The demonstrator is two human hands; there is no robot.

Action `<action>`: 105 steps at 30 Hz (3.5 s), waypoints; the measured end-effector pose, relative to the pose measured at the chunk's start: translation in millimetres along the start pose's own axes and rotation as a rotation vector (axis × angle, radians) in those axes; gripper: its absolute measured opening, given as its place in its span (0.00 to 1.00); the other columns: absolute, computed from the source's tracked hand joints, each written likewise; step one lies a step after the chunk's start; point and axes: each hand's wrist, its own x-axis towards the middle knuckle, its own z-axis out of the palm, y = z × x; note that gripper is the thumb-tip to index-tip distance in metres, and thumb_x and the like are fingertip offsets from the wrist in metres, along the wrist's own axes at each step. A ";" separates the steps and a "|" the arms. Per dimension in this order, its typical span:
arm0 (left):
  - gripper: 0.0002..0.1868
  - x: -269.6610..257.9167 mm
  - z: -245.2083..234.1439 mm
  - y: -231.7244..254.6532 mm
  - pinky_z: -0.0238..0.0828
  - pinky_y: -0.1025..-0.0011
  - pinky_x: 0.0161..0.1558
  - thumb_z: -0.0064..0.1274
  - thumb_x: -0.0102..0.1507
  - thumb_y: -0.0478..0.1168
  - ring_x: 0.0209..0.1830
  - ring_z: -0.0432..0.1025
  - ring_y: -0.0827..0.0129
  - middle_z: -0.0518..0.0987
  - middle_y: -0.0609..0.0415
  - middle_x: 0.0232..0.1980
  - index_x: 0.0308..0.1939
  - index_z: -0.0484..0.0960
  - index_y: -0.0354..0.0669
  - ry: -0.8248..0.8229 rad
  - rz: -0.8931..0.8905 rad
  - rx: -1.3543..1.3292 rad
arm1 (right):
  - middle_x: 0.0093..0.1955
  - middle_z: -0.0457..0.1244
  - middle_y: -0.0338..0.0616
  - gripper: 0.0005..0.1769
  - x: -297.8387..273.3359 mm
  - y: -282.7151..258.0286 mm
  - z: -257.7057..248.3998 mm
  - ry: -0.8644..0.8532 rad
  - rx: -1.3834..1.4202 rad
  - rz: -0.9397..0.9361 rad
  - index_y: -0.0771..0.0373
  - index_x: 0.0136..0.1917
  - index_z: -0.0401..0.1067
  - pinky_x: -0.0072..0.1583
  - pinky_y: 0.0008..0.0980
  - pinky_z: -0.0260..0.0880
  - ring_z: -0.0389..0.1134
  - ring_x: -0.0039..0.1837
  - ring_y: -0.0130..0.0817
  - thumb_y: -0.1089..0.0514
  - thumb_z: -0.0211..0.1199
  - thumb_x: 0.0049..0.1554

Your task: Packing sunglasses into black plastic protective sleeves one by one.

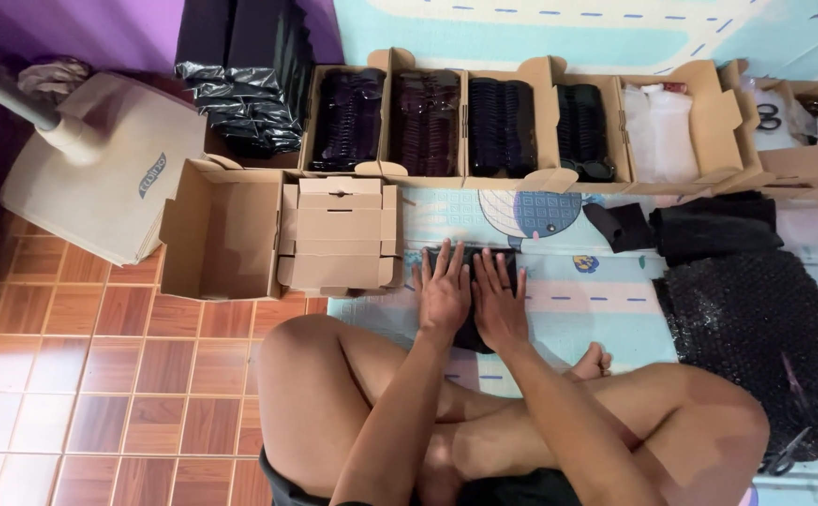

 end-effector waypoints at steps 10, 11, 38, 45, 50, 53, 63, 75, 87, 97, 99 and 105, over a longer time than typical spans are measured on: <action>0.27 0.6 -24.2 13.5 0.42 0.46 0.76 0.25 0.74 0.56 0.81 0.47 0.48 0.58 0.65 0.80 0.78 0.59 0.69 -0.153 -0.037 0.015 | 0.88 0.29 0.27 0.31 -2.2 6.9 12.2 -0.046 -0.157 0.036 0.44 0.86 0.35 0.81 0.51 0.18 0.26 0.87 0.36 0.43 0.29 0.72; 0.27 1.5 -27.4 14.8 0.39 0.47 0.76 0.23 0.75 0.56 0.82 0.45 0.48 0.55 0.65 0.82 0.79 0.56 0.69 -0.210 -0.050 0.015 | 0.88 0.28 0.28 0.31 -2.4 5.4 9.7 -0.040 -0.179 0.033 0.44 0.86 0.34 0.81 0.52 0.19 0.26 0.87 0.38 0.43 0.30 0.72; 0.46 -8.2 -46.0 -42.0 0.78 0.57 0.54 0.60 0.54 0.72 0.60 0.76 0.55 0.82 0.46 0.56 0.63 0.73 0.44 -0.589 -0.490 -0.394 | 0.88 0.27 0.43 0.32 -1.7 5.0 5.3 0.012 -0.136 0.021 0.37 0.86 0.31 0.80 0.55 0.24 0.25 0.86 0.51 0.43 0.32 0.71; 0.41 -8.1 -64.0 -38.0 0.77 0.57 0.55 0.68 0.53 0.60 0.61 0.76 0.55 0.83 0.46 0.56 0.62 0.76 0.39 -0.574 -0.581 -0.504 | 0.88 0.28 0.45 0.31 -2.4 5.5 -0.7 -0.041 -0.017 0.011 0.38 0.86 0.33 0.80 0.57 0.24 0.26 0.86 0.52 0.43 0.31 0.72; 0.40 -7.0 -65.3 -38.6 0.77 0.55 0.55 0.68 0.54 0.58 0.61 0.75 0.51 0.82 0.43 0.56 0.62 0.75 0.37 -0.574 -0.595 -0.527 | 0.88 0.26 0.46 0.32 6.8 0.8 -34.2 -0.119 0.178 0.084 0.42 0.86 0.33 0.79 0.61 0.21 0.25 0.86 0.52 0.41 0.31 0.72; 0.40 -9.6 -70.8 -35.2 0.77 0.55 0.56 0.67 0.55 0.56 0.62 0.74 0.50 0.81 0.41 0.58 0.63 0.74 0.35 -0.584 -0.610 -0.546 | 0.86 0.31 0.52 0.31 11.4 -6.6 -78.6 -0.082 0.348 0.267 0.52 0.84 0.40 0.79 0.62 0.26 0.31 0.85 0.53 0.46 0.34 0.71; 0.40 -18.0 -59.1 -27.7 0.82 0.56 0.46 0.69 0.56 0.51 0.58 0.76 0.45 0.79 0.34 0.57 0.63 0.71 0.30 -0.430 -0.789 -0.772 | 0.56 0.59 0.44 0.14 -2.6 42.7 -48.0 -0.035 0.377 0.307 0.59 0.61 0.70 0.58 0.43 0.70 0.65 0.61 0.47 0.56 0.47 0.67; 0.49 -27.0 -113.7 9.1 0.71 0.51 0.62 0.46 0.61 0.74 0.64 0.73 0.48 0.79 0.33 0.57 0.64 0.70 0.30 -0.652 -0.676 -0.604 | 0.73 0.55 0.50 0.28 -38.8 -39.8 -115.2 -0.305 0.156 -0.149 0.56 0.70 0.62 0.70 0.50 0.52 0.69 0.61 0.51 0.43 0.55 0.61; 0.14 -1.6 -132.2 -18.1 0.66 0.55 0.62 0.48 0.68 0.48 0.58 0.74 0.51 0.76 0.46 0.54 0.52 0.75 0.44 -0.272 0.127 0.126 | 0.66 0.61 0.60 0.23 -50.9 -44.7 -62.3 0.059 -0.237 -0.349 0.65 0.67 0.66 0.69 0.54 0.55 0.66 0.63 0.54 0.60 0.59 0.59; 0.14 -36.4 -105.0 -46.8 0.63 0.50 0.62 0.49 0.67 0.54 0.52 0.78 0.50 0.78 0.48 0.47 0.45 0.73 0.49 -0.474 0.019 0.037 | 0.81 0.43 0.61 0.33 -40.9 1.6 -97.3 -0.275 -0.049 -0.332 0.63 0.71 0.62 0.73 0.65 0.50 0.47 0.79 0.64 0.57 0.66 0.55; 0.11 -40.4 -99.4 -54.2 0.72 0.49 0.54 0.54 0.65 0.49 0.48 0.78 0.43 0.76 0.45 0.43 0.44 0.72 0.49 -0.489 0.026 -0.135 | 0.84 0.36 0.58 0.34 -35.1 14.7 -95.8 -0.458 -0.071 -0.318 0.58 0.75 0.56 0.77 0.63 0.40 0.37 0.83 0.60 0.54 0.64 0.59; 0.10 -24.4 -79.9 -44.6 0.74 0.50 0.49 0.57 0.62 0.47 0.45 0.79 0.43 0.77 0.48 0.41 0.42 0.74 0.52 -0.450 0.080 -0.147 | 0.81 0.45 0.55 0.32 -23.0 26.9 -101.0 -0.462 -0.163 -0.347 0.54 0.73 0.56 0.79 0.60 0.37 0.49 0.81 0.51 0.49 0.62 0.60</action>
